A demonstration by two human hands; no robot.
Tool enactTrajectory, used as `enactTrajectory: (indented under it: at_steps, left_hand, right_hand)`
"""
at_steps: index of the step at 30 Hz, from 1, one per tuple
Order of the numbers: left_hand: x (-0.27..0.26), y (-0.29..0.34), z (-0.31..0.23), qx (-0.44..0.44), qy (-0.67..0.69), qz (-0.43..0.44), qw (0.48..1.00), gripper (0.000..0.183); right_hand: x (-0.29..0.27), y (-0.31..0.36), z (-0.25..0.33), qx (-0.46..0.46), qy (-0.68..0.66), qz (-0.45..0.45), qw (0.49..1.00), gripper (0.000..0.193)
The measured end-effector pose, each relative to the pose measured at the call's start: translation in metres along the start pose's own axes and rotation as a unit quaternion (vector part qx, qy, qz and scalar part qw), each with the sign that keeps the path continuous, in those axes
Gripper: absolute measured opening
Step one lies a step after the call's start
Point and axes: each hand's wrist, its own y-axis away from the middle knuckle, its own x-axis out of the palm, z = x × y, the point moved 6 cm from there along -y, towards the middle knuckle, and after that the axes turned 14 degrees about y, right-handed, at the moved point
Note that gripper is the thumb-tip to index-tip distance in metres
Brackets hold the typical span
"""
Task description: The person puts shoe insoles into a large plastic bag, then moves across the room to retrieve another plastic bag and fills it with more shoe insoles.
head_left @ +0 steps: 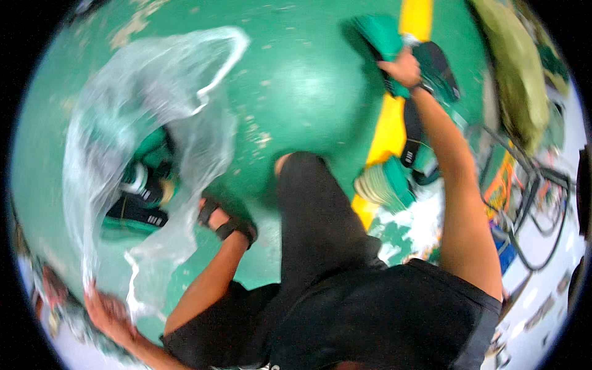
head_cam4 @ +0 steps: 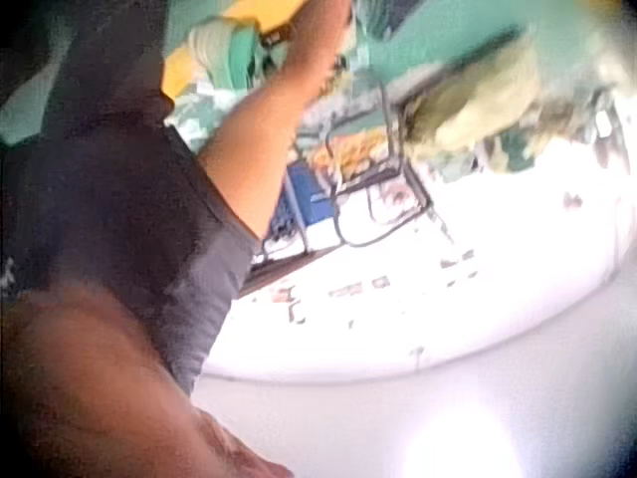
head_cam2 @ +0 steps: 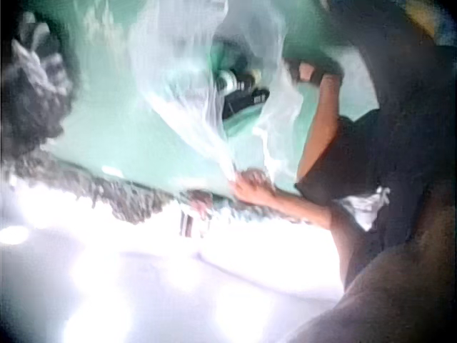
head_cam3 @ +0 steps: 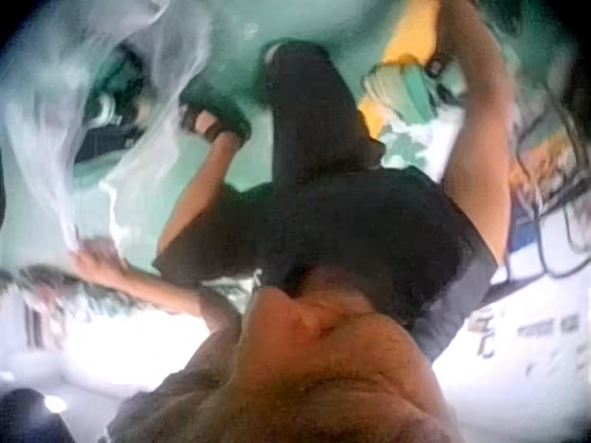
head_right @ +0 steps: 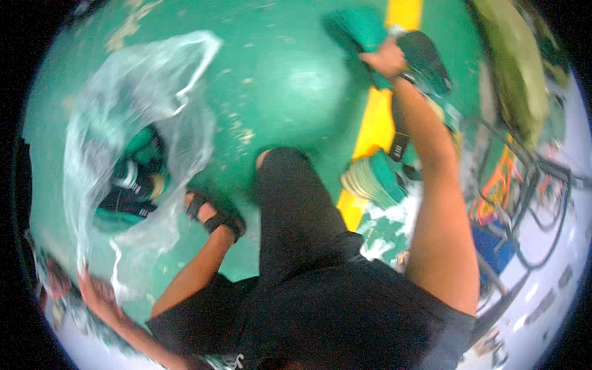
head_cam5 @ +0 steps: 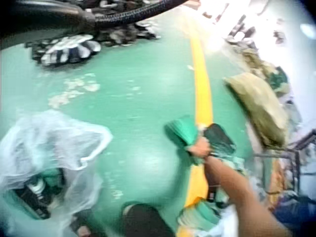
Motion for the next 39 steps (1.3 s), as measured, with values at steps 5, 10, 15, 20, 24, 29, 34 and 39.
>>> enactTrajectory:
  at_steps: [5, 10, 15, 20, 24, 29, 34, 39]
  left_hand:
    - [0.003, -0.001, -0.021, 0.004, 0.027, -0.009, 1.0, 0.022]
    - [0.0, 0.014, -0.025, -0.008, -0.049, 0.026, 0.998, 0.025]
    - [0.026, 0.039, -0.018, -0.058, -0.077, 0.09, 0.991, 0.031]
    - [0.026, 0.042, -0.011, -0.076, 0.009, 0.078, 0.994, 0.043]
    - [0.028, 0.046, -0.023, -0.038, 0.058, 0.072, 0.995, 0.044]
    - [0.005, 0.049, -0.009, -0.046, 0.076, 0.092, 0.992, 0.045]
    - [0.017, 0.047, -0.026, -0.015, 0.029, 0.114, 0.993, 0.043]
    - [-0.001, 0.032, -0.025, 0.007, 0.111, 0.029, 0.993, 0.039]
  right_hand:
    - [0.007, 0.113, 0.013, -0.055, -0.429, 0.243, 0.868, 0.063]
    - [0.053, 0.157, 0.072, -0.011, -0.094, -0.055, 0.994, 0.106]
    - [0.027, 0.167, 0.082, -0.09, -0.287, -0.058, 0.952, 0.099]
    - [-0.118, 0.253, 0.184, -0.287, -0.425, -0.008, 0.859, 0.104]
    - [-0.158, 0.312, 0.31, -0.558, -0.336, 0.11, 0.751, 0.105]
    - [-0.169, 0.361, 0.435, -0.667, -0.292, 0.234, 0.644, 0.076]
    - [-0.209, 0.302, 0.556, -0.65, -0.424, 0.131, 0.617, 0.057]
    - [-0.229, 0.404, 0.523, -0.573, -0.382, -0.066, 0.722, 0.052]
